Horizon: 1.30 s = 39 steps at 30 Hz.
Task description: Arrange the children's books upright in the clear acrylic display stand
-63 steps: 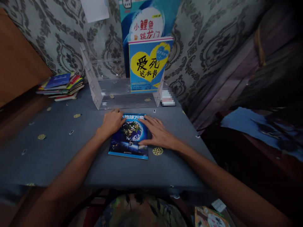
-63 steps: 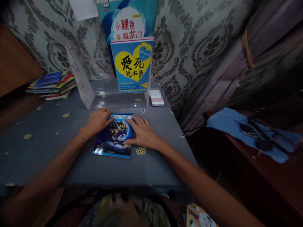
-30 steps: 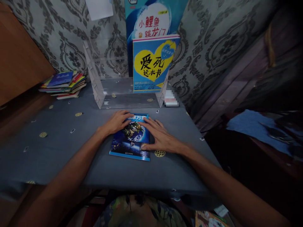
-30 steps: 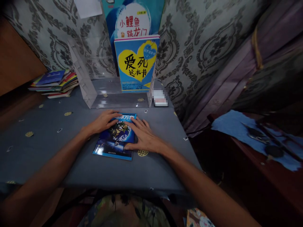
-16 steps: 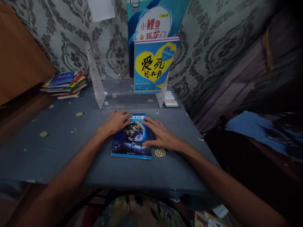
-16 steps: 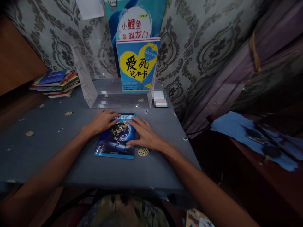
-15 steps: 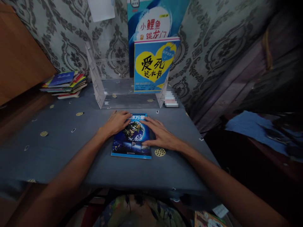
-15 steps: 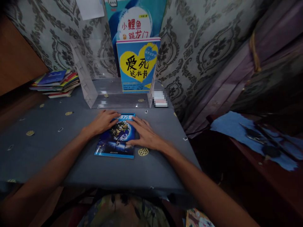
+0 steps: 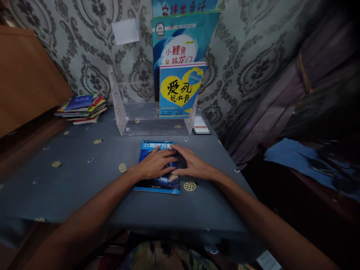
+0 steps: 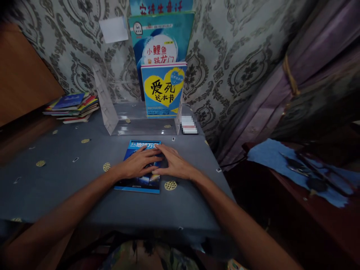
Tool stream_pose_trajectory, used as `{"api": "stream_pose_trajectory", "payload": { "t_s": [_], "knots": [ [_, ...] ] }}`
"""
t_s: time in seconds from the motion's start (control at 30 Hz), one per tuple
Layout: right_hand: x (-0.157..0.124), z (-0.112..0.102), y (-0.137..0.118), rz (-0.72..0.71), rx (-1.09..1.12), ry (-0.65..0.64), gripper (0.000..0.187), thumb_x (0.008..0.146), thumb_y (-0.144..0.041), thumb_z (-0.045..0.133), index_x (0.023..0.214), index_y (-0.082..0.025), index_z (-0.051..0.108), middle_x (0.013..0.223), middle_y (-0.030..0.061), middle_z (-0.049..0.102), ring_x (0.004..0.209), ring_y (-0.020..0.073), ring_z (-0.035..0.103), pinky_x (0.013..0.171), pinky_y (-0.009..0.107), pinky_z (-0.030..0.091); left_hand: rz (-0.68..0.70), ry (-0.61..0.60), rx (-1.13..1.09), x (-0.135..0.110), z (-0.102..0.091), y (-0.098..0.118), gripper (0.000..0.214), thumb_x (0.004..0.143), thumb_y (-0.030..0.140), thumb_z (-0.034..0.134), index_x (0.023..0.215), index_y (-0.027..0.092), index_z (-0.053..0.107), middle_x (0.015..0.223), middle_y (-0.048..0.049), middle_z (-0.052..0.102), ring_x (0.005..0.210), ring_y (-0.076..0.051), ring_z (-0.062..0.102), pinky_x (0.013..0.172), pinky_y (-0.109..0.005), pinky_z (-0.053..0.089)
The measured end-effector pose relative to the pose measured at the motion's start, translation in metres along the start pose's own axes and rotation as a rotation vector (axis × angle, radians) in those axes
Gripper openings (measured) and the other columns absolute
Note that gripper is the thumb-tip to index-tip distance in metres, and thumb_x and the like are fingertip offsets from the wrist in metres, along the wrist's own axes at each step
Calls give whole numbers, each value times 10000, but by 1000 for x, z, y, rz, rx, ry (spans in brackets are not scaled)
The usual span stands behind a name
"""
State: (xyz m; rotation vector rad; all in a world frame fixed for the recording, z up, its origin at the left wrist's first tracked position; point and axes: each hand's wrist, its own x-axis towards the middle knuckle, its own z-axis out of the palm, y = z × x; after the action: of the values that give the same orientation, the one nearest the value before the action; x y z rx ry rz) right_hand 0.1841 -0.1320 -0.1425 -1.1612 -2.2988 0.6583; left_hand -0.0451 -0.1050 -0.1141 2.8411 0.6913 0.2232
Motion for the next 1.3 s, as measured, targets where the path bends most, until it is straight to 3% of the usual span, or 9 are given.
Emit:
{"api": "stream_pose_trajectory", "payload": {
  "t_s": [0.17,0.3,0.4,0.73,0.83,1.0,1.3],
  "knots": [
    [15,-3,5,67,-15,37,781,958,-720,407,1568,-233,375,1581,150,451,1463,335,415,1203,590,321,-6,26,31,-1,4,-2,391,1031,415,484,1359,230,587,1523,-120,527,1470,-263,415,1225,-587,246],
    [24,2,5,107,-103,90,718,1009,-660,296,1523,-181,440,1531,165,512,1436,324,456,1195,570,343,16,43,20,-1,2,-1,363,1030,386,488,1343,236,595,1459,-103,574,1436,-257,451,1225,-580,251],
    [23,6,3,92,-160,130,657,1032,-601,259,1519,-201,447,1520,141,531,1430,297,470,1190,546,364,14,46,8,-1,2,1,370,1030,380,485,1356,237,587,1451,-103,576,1422,-264,465,1222,-598,245],
    [15,10,2,71,-249,154,592,1035,-536,318,1524,-228,448,1523,133,535,1427,304,478,1171,569,383,-92,102,64,-15,6,6,365,1045,325,435,1377,278,579,1482,-90,572,1420,-244,472,1202,-560,290],
    [6,11,-4,66,-289,132,608,1016,-553,395,1519,-215,446,1561,156,483,1460,315,431,1184,587,348,-233,175,101,-26,5,-3,366,1039,329,438,1357,237,593,1467,-121,579,1395,-270,496,1184,-540,323],
    [-9,14,-25,97,-375,71,626,1004,-554,443,1499,-171,472,1570,195,457,1481,330,392,1195,603,308,-584,308,176,-45,2,-23,376,1007,351,486,1322,173,590,1442,-190,570,1352,-337,521,1105,-528,416],
    [-14,18,-32,93,-384,72,616,1000,-535,455,1503,-179,480,1558,202,468,1469,353,406,1181,640,308,-573,338,176,-47,6,-28,338,998,321,472,1279,183,601,1300,-154,663,1207,-302,612,1022,-466,475]
  ]
}}
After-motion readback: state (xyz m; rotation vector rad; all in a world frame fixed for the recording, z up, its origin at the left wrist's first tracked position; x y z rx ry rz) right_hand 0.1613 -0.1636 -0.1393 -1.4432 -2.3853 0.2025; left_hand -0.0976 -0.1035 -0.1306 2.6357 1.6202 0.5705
